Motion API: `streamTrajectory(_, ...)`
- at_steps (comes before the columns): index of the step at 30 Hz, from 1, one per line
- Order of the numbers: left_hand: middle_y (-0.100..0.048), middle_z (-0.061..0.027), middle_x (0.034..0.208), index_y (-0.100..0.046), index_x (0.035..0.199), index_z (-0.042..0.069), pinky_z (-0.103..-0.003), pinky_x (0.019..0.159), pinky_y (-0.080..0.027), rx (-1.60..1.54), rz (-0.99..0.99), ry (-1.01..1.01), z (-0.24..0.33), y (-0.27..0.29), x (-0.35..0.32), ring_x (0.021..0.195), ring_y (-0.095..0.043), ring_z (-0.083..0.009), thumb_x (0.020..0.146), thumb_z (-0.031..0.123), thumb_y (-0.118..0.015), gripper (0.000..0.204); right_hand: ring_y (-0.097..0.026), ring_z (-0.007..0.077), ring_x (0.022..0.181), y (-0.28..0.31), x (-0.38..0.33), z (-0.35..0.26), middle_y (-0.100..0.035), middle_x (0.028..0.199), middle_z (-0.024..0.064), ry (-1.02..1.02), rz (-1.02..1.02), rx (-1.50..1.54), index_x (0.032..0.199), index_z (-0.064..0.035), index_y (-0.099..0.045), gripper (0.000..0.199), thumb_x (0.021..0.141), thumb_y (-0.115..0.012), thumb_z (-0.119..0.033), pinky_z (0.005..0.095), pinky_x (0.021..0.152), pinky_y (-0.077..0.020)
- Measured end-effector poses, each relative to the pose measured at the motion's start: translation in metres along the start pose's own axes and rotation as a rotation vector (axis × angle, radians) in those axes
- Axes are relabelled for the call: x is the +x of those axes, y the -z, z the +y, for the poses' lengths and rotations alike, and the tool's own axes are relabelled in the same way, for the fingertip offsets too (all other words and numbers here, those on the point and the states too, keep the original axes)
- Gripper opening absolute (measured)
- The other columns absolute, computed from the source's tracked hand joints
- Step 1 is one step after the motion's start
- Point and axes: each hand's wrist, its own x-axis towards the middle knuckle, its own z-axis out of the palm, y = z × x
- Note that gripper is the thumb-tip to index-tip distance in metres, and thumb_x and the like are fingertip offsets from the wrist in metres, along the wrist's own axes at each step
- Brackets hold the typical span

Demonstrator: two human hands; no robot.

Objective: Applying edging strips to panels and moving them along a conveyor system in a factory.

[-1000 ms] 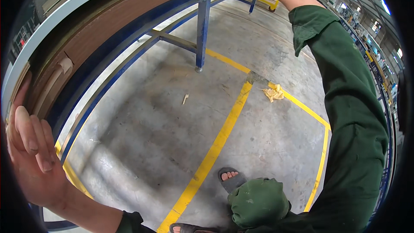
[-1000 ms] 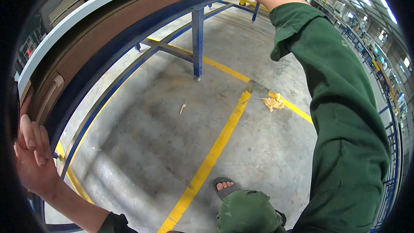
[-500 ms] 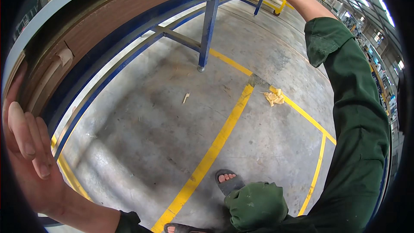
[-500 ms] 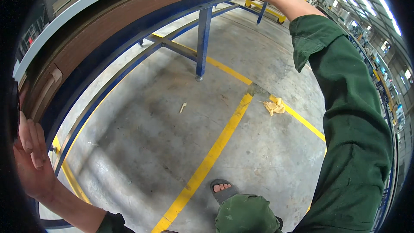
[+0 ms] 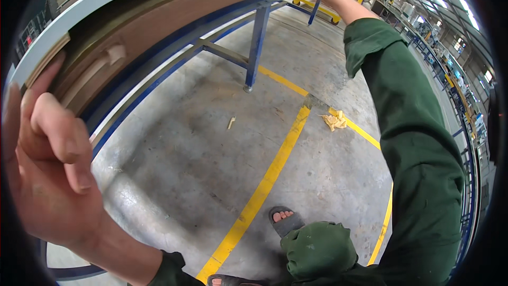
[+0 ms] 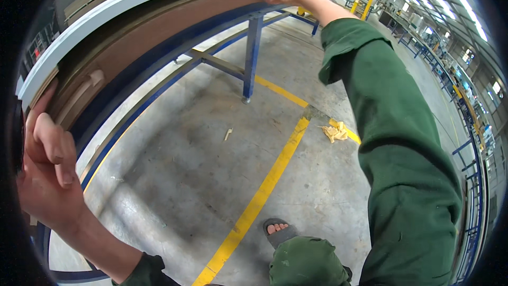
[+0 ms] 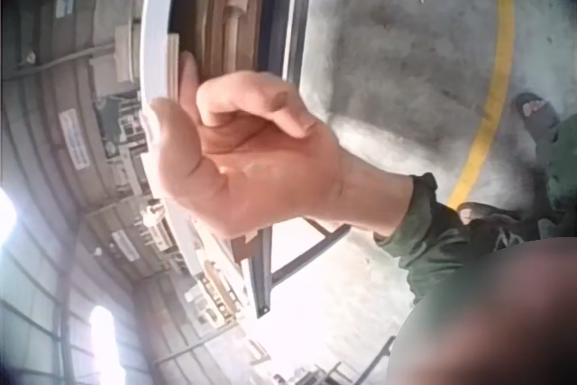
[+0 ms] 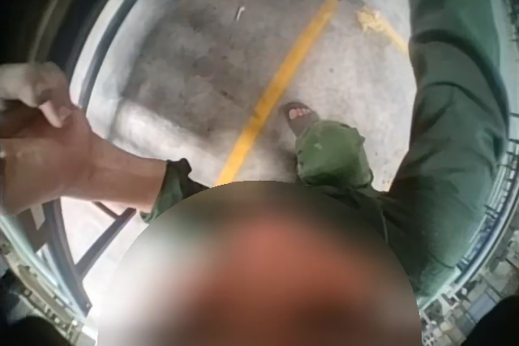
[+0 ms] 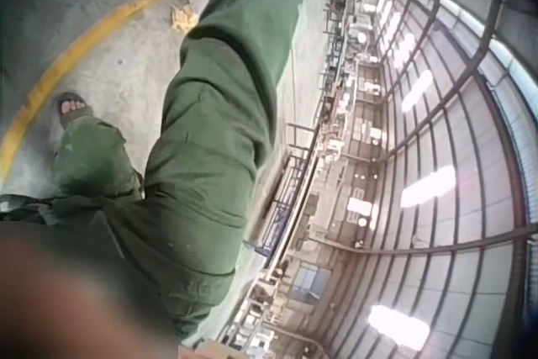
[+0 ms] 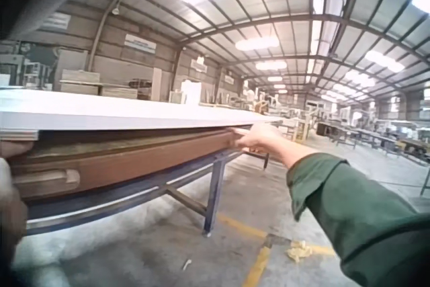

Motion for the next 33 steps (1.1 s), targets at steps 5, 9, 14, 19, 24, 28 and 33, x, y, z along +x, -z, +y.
streamTrajectory(5,-0.047,0.0002,0.063,-0.054,0.139,-0.009,-0.01,0.042,-0.032,0.073,0.138,0.06,0.001,-0.016,-0.001,0.042,-0.034,-0.0013,0.112,0.04,-0.035,0.059,-0.07,0.0374,0.107,0.001,0.051,0.043,-0.072,0.119,0.0203,0.251,-0.21,-0.38,0.114,-0.0038,-0.075,0.051,0.09,-0.065,-0.047,0.043,0.09,-0.0562)
streamTrajectory(9,-0.048,0.0002,0.063,-0.057,0.136,-0.007,-0.011,0.043,-0.032,0.14,0.165,0.045,-0.008,-0.004,-0.002,0.043,-0.034,-0.0016,0.111,0.037,-0.037,0.054,-0.07,0.0385,0.108,0.022,0.017,-0.005,-0.071,0.118,0.0226,0.07,-0.165,-0.241,0.114,-0.0018,-0.074,0.041,0.097,-0.051,-0.031,0.048,0.092,-0.0549)
streamTrajectory(14,-0.049,0.0001,0.062,-0.062,0.13,-0.005,-0.012,0.044,-0.033,0.164,0.203,-0.045,0.0,0.003,-0.007,0.044,-0.035,-0.002,0.111,0.031,-0.041,0.046,-0.069,0.0397,0.112,0.037,0.001,-0.019,-0.071,0.122,0.0217,-0.052,-0.097,-0.312,0.118,-0.0049,-0.073,0.039,0.09,-0.055,-0.024,0.049,0.097,-0.0531)
streamTrajectory(19,-0.051,0.0007,0.056,-0.067,0.121,-0.005,-0.016,0.036,-0.029,-0.023,0.382,0.223,0.026,-0.002,0.002,0.038,-0.034,-0.0027,0.108,0.024,-0.049,0.036,-0.069,0.0399,0.106,0.031,-0.004,-0.019,-0.072,0.113,0.0234,0.067,-0.127,-0.265,0.112,-0.0005,-0.073,0.046,0.095,-0.061,-0.041,0.0471,0.091,-0.055)
streamTrajectory(24,-0.051,0.0,0.054,-0.062,0.076,0.009,-0.02,0.035,-0.027,-0.104,0.365,0.377,0.036,-0.009,-0.002,0.036,-0.036,-0.0061,0.102,0.033,-0.058,0.035,-0.065,0.0379,0.117,0.038,-0.011,-0.025,-0.068,0.123,0.0254,0.008,-0.218,-0.228,0.119,0.0016,-0.069,0.058,0.09,-0.066,-0.049,0.0463,0.099,-0.051)
streamTrajectory(28,-0.052,-0.0021,0.054,-0.065,0.08,0.006,-0.021,0.035,-0.027,-0.099,0.325,0.319,0.042,-0.011,-0.008,0.036,-0.038,-0.0066,0.099,0.03,-0.061,0.031,-0.067,0.0373,0.114,0.047,-0.01,-0.027,-0.069,0.121,0.0263,-0.012,-0.251,-0.195,0.118,0.0037,-0.07,0.057,0.087,-0.069,-0.044,0.0457,0.096,-0.0528)
streamTrajectory(33,-0.053,-0.0012,0.054,-0.068,0.084,0.004,-0.018,0.036,-0.028,0.095,0.267,0.318,0.039,-0.005,-0.005,0.036,-0.039,-0.0046,0.097,0.031,-0.064,0.03,-0.069,0.0391,0.106,0.05,-0.013,-0.047,-0.071,0.113,0.0282,0.056,-0.328,-0.139,0.114,0.0058,-0.07,0.057,0.085,-0.07,-0.043,0.0439,0.092,-0.0541)
